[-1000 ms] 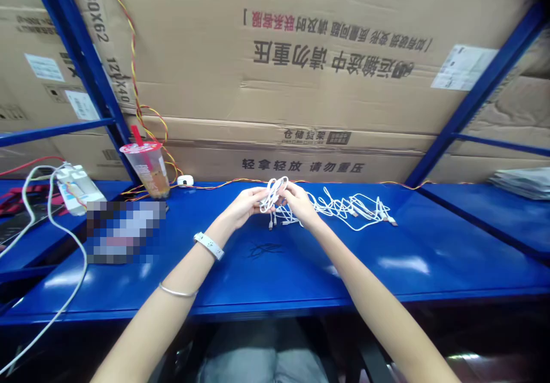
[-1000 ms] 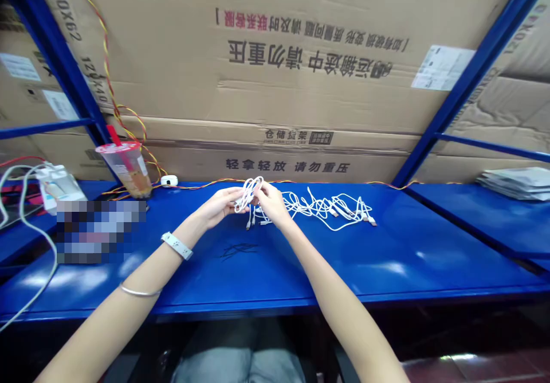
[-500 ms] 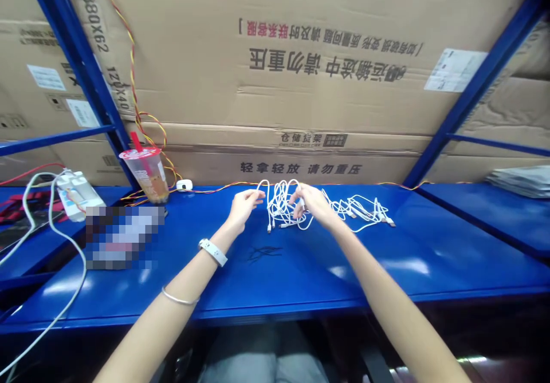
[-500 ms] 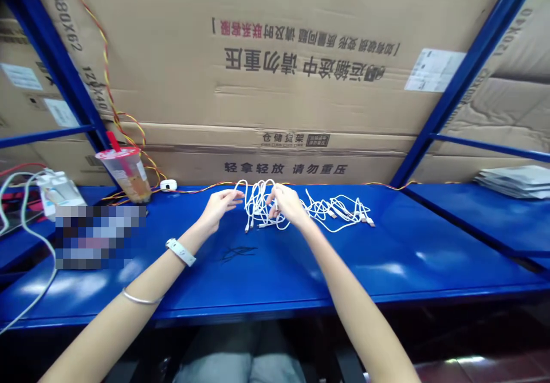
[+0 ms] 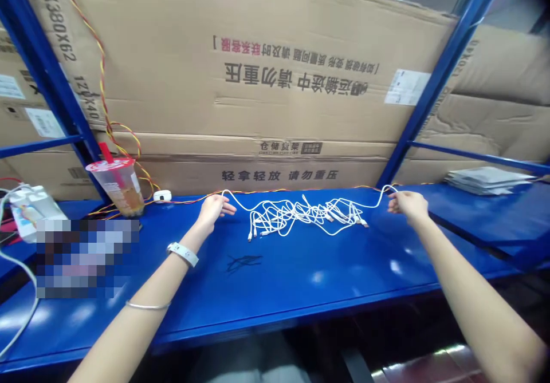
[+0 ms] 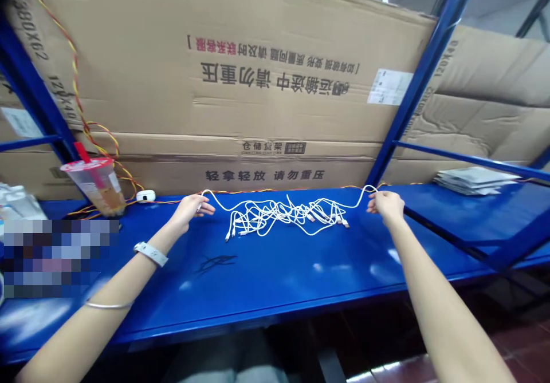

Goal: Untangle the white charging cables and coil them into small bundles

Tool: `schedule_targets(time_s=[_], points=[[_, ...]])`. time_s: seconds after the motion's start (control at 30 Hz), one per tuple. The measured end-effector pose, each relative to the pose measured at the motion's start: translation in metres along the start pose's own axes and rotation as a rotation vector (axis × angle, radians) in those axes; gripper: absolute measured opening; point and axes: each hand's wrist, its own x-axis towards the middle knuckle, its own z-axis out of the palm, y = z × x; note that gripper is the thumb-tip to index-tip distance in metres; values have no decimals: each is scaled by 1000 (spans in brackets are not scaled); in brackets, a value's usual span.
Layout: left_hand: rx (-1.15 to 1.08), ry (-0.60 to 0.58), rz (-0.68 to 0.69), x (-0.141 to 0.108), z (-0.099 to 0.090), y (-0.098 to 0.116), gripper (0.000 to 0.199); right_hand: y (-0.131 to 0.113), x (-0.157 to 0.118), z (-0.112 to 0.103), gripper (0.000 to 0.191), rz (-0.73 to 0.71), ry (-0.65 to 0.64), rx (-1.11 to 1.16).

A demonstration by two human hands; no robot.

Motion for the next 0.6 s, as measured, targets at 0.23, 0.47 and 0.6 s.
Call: schedule_targets(time_s=[0.23,0.47,0.6], points=[[493,-117,12,1,24,-16,10,32,3,24,13,89,-18,-232],[676,-113,262,-16,54,-9,63,18,-13,64,49,-218,-105,-247],[852,-388,249,-35,69,-1,91,15,-27,74,60,-536,-310,-350]])
